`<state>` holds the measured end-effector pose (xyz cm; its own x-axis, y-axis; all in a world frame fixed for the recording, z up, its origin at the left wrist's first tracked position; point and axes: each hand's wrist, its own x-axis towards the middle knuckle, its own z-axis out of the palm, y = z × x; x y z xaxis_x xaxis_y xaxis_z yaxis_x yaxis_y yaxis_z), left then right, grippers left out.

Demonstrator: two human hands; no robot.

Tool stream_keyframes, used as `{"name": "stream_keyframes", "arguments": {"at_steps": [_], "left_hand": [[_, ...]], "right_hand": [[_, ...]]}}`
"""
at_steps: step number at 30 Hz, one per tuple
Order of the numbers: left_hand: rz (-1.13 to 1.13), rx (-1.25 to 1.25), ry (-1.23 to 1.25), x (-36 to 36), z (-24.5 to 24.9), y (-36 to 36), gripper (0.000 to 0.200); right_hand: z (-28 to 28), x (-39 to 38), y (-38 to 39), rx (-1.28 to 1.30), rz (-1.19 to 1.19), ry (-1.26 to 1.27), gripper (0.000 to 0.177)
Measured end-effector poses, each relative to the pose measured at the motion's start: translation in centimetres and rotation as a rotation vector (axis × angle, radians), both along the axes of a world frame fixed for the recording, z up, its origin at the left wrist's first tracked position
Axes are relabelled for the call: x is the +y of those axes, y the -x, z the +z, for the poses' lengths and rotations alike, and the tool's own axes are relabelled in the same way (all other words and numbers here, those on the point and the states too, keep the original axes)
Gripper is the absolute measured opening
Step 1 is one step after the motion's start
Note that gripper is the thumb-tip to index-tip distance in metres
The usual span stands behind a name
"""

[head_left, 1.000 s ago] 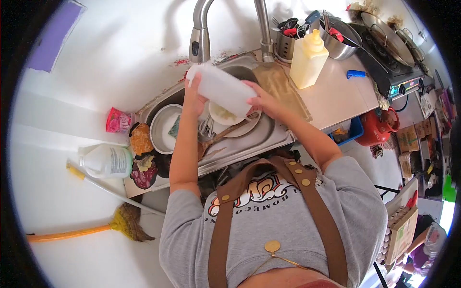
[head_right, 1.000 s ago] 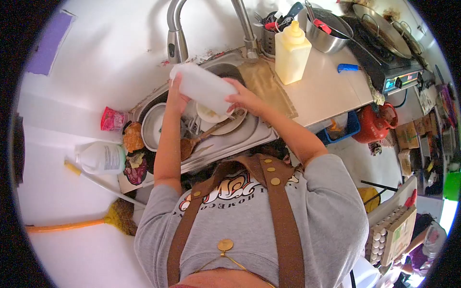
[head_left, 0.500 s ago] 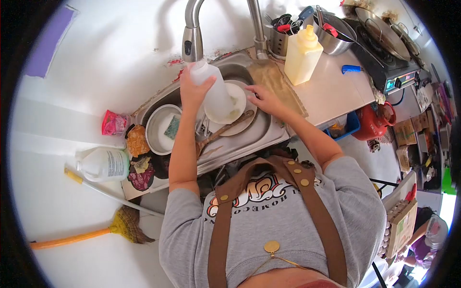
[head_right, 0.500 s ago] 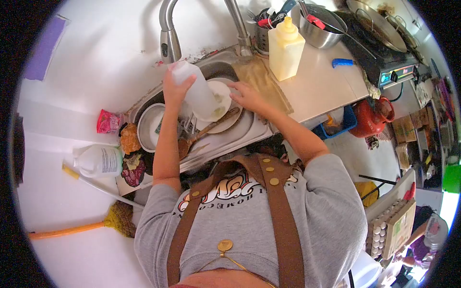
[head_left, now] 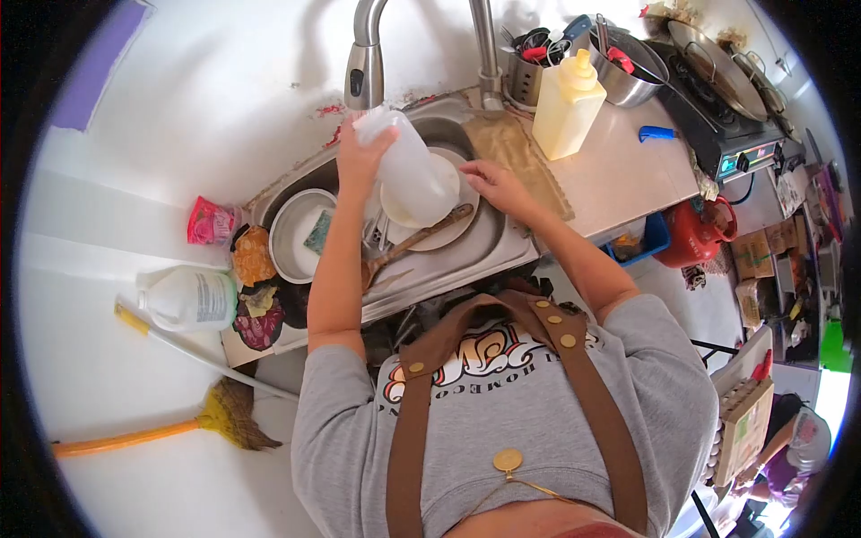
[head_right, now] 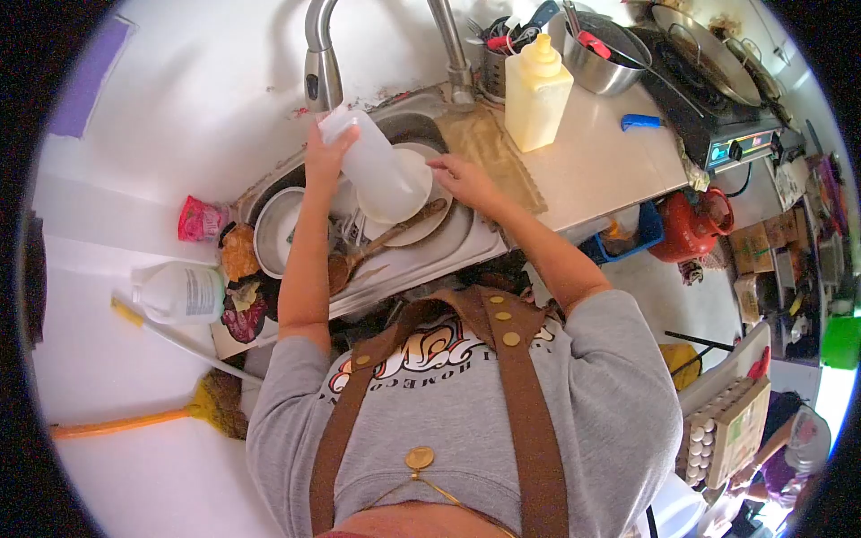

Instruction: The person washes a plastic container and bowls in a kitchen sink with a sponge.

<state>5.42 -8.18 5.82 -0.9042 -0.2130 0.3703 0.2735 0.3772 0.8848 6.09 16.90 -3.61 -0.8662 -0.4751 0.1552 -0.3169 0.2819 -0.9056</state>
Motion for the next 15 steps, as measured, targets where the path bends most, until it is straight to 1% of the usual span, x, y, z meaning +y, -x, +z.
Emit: {"name": "stream_keyframes", "arguments": {"at_steps": [1, 2, 4, 7, 8, 10, 11, 13, 15], "left_hand": [[-0.045, -0.069, -0.229, -0.2, -0.5, 0.1, 0.065], [0.041, 0.02, -0.012, -0.4, -0.9, 0.2, 0.066], [0.209, 0.194, 0.423, -0.6, -1.2, 0.0, 0.068], [0.19, 0.097, 0.199, 0.6, -0.6, -0.7, 0.071], [0.117, 0.083, 0.125, 1.0, -0.3, -0.8, 0.07], [-0.02, 0.055, -0.023, 1.4, 0.0, -1.1, 0.07], [-0.102, -0.032, -0.162, 1.0, 0.3, -1.3, 0.071], [-0.269, -0.2, -0.44, -0.4, 1.1, -1.6, 0.072], [-0.418, -0.262, -0.611, -1.7, 0.5, -2.1, 0.072]], "right_hand": [[0.1, 0.0, 0.1, -0.039, 0.008, 0.004, 0.04], [0.2, -0.2, 0.2, -0.077, 0.018, 0.011, 0.045], [1.3, -0.8, -0.6, 0.049, 0.063, 0.067, 0.062], [1.2, -3.2, -0.8, 0.222, 0.078, 0.134, 0.09], [0.8, -4.0, -0.6, 0.276, 0.077, 0.154, 0.099], [0.3, -5.0, 0.0, 0.207, 0.137, 0.163, 0.108], [0.0, -5.4, 0.2, 0.172, 0.171, 0.168, 0.113], [1.4, -5.0, -0.1, -0.027, 0.259, 0.221, 0.113], [2.6, -4.6, -0.9, -0.216, 0.343, 0.247, 0.111]]}}
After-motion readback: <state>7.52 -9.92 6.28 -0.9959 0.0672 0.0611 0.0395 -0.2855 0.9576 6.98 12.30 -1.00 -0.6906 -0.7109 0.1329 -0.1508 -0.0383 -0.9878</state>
